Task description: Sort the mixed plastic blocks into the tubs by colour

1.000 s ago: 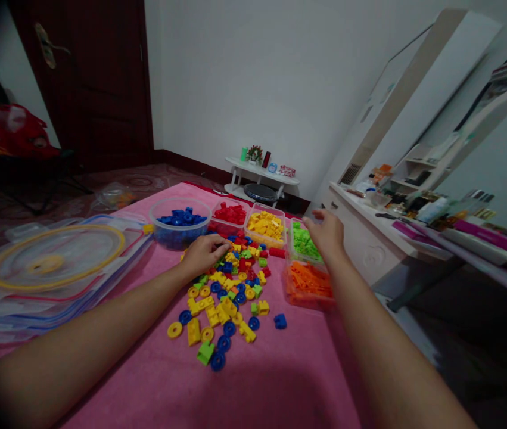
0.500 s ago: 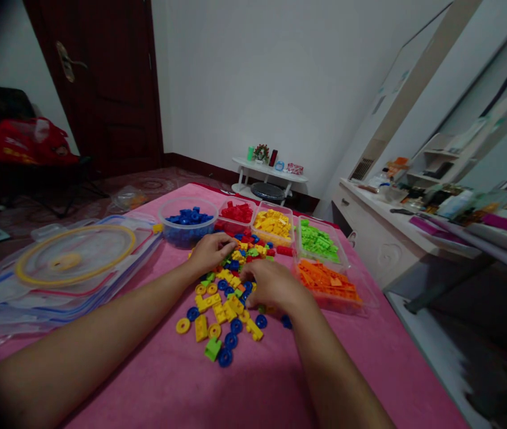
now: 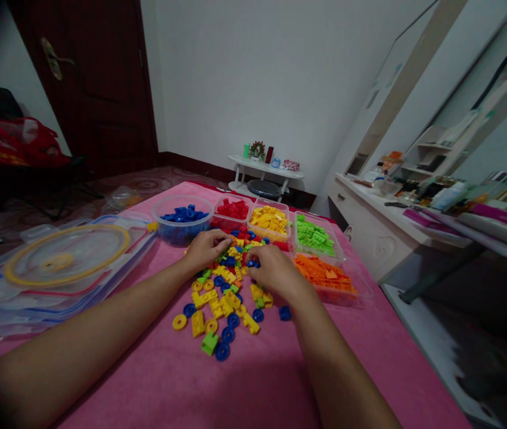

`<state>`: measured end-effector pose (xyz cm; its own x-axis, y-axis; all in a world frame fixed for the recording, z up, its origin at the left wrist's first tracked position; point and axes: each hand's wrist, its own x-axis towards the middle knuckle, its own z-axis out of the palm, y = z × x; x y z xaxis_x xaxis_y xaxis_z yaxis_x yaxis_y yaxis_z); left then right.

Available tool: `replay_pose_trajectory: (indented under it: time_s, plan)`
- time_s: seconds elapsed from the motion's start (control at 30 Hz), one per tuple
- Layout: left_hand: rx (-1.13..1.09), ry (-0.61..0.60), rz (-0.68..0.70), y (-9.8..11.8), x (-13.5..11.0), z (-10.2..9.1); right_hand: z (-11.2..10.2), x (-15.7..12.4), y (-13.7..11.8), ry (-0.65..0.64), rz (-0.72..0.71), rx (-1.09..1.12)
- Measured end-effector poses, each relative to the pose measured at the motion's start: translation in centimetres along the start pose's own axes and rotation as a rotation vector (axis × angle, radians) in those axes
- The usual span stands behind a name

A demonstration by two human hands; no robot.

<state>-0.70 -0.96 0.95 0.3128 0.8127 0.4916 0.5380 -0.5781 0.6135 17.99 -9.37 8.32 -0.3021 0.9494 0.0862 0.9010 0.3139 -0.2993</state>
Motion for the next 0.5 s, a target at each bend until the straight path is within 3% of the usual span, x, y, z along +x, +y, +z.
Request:
replay_pose_trajectory:
  time_s: [0.17,0.4,0.5]
  plan:
    - [-0.004,-0.007,0.012,-0.1,0.1,0.1,-0.4,0.4,0.0,0.238,0.093,0.164]
    - [-0.008,-0.003,0.016,-0.2,0.1,0.1,-2.5,-0.2,-1.5,0.38,0.173,1.107]
    - [-0.005,0.006,0.018,-0.3,0.1,0.2,-3.1,-0.3,-1.2,0.427,0.253,1.362]
